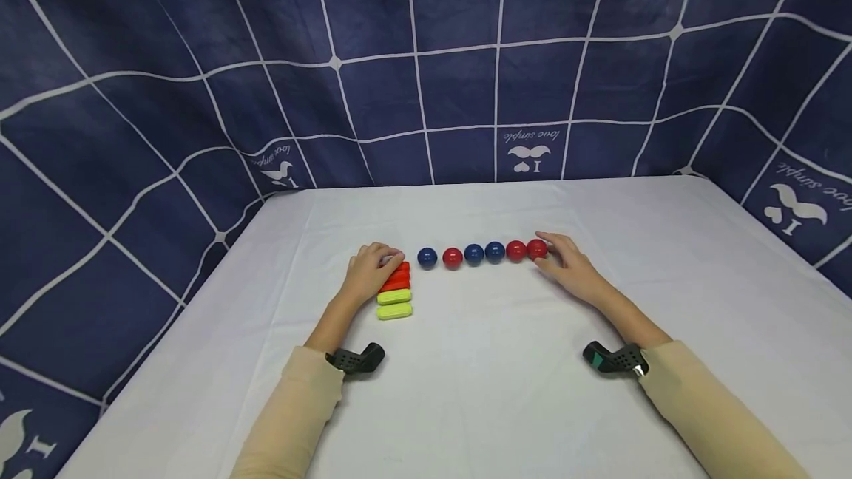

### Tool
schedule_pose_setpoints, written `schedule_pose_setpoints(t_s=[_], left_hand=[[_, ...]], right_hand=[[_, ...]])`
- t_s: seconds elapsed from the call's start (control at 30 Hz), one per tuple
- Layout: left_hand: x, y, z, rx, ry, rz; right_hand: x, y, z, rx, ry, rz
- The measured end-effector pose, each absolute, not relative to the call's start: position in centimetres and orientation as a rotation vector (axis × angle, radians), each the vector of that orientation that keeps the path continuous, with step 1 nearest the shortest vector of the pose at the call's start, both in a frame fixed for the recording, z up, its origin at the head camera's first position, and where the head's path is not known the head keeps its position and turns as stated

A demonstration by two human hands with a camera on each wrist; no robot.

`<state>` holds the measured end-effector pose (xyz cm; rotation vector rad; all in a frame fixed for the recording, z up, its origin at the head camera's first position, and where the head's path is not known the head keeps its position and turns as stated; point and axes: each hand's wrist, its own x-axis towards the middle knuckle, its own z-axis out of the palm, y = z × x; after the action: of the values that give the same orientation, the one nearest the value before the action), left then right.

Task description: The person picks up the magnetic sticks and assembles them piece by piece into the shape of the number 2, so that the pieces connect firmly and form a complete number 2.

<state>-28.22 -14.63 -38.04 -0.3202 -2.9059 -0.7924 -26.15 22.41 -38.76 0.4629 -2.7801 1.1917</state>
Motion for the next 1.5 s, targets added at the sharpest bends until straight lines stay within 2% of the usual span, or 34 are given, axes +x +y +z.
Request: schedule_pose_setpoints(t_s=[0.23,0.83,1.07,1.27,1.5], left_hand=[[-28.4,-14.8,-38.2,-0.401,-2.892,-0.788],[-28.4,-14.6,-38.1,-0.304,-2.902,-1.115],[-28.1,-14.0,-37.7,-0.279,-2.875,-1.021],[-26.2,-10.4,-36.7,-0.387,-2.656,-1.131],[-22.9,-4.4,-36.5,-0.693,-2.645,-1.427]], right_hand=[[-26.3,22.4,-38.8,0.565,-2.758,1.024],[-26.3,22.4,-38.9,0.476,-2.770,1.046],[-26.4,22.3,-39.1,0.442,-2.787,1.014],[-26.4,22.4,-39.1,0.393,-2.782,1.016],[-26.3,22.3,-38.7,0.266,-2.768,1.033]])
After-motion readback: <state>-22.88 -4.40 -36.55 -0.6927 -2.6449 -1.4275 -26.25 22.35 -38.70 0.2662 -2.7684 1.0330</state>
